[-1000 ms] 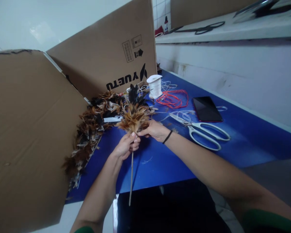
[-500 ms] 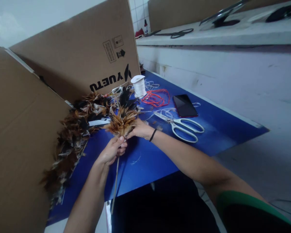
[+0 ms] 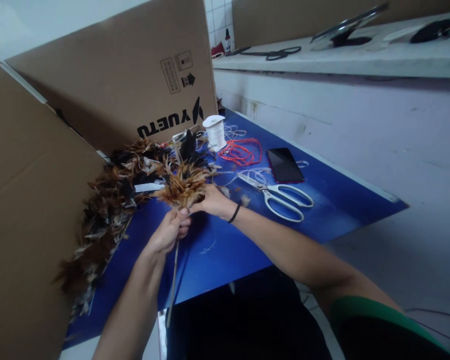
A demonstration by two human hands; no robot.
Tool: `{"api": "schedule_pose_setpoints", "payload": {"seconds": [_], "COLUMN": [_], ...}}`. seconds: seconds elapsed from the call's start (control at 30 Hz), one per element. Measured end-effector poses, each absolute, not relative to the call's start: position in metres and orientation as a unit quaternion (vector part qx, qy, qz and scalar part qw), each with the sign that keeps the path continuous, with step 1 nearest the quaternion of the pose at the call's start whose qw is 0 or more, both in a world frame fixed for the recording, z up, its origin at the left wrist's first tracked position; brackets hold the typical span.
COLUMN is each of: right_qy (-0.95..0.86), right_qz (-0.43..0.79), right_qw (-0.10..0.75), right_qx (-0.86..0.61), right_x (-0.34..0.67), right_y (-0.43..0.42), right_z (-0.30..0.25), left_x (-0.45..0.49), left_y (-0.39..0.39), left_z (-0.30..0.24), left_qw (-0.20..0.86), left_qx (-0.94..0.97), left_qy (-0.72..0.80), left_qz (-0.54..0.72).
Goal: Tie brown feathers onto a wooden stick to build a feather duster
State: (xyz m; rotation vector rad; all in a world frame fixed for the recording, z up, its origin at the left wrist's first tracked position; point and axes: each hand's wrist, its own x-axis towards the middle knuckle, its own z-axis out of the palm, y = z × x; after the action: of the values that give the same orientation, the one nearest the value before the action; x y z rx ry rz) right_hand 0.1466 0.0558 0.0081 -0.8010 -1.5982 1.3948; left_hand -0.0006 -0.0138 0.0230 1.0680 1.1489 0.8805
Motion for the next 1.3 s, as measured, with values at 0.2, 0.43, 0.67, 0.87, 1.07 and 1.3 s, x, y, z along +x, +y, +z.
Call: {"api": "schedule_pose_setpoints", "payload": {"seconds": [0.2, 0.43, 0.67, 0.87, 1.07, 1.3], "right_qy": [-0.737, -0.747, -0.763, -0.772, -0.639, -0.637], "right_qz": [0.413, 0.062, 0.065, 0.155, 0.391, 0.397], "right_qw": [0.404, 0.161, 0.095, 0.144, 0.441, 0.553], "right_qx": [-0.351, -0.642, -0.636, -0.599, -0.495, -0.362], "right_x": [0.175, 0.211, 0.207, 0.218, 0.224, 0.223], "right_y": [0.077, 0.134, 0.150, 0.158, 0.147, 0.118], "right_z": [0.020, 0.009, 0.009, 0.045, 0.083, 0.120], "left_x": [-0.008, -0.022, -0.024, -0.023, -0.027, -0.034], "left_y": [-0.014, -0.009, -0.003, -0.003, -0.001, 0.002], "left_z": [0.037, 0.044, 0.039, 0.038, 0.040, 0.042], "left_qw": [0.647, 0.623, 0.644, 0.646, 0.631, 0.617], "left_qx": [0.422, 0.364, 0.335, 0.336, 0.334, 0.300], "left_qy": [0.427, 0.365, 0.346, 0.337, 0.323, 0.293], "left_qz": [0.469, 0.589, 0.594, 0.597, 0.621, 0.666]}}
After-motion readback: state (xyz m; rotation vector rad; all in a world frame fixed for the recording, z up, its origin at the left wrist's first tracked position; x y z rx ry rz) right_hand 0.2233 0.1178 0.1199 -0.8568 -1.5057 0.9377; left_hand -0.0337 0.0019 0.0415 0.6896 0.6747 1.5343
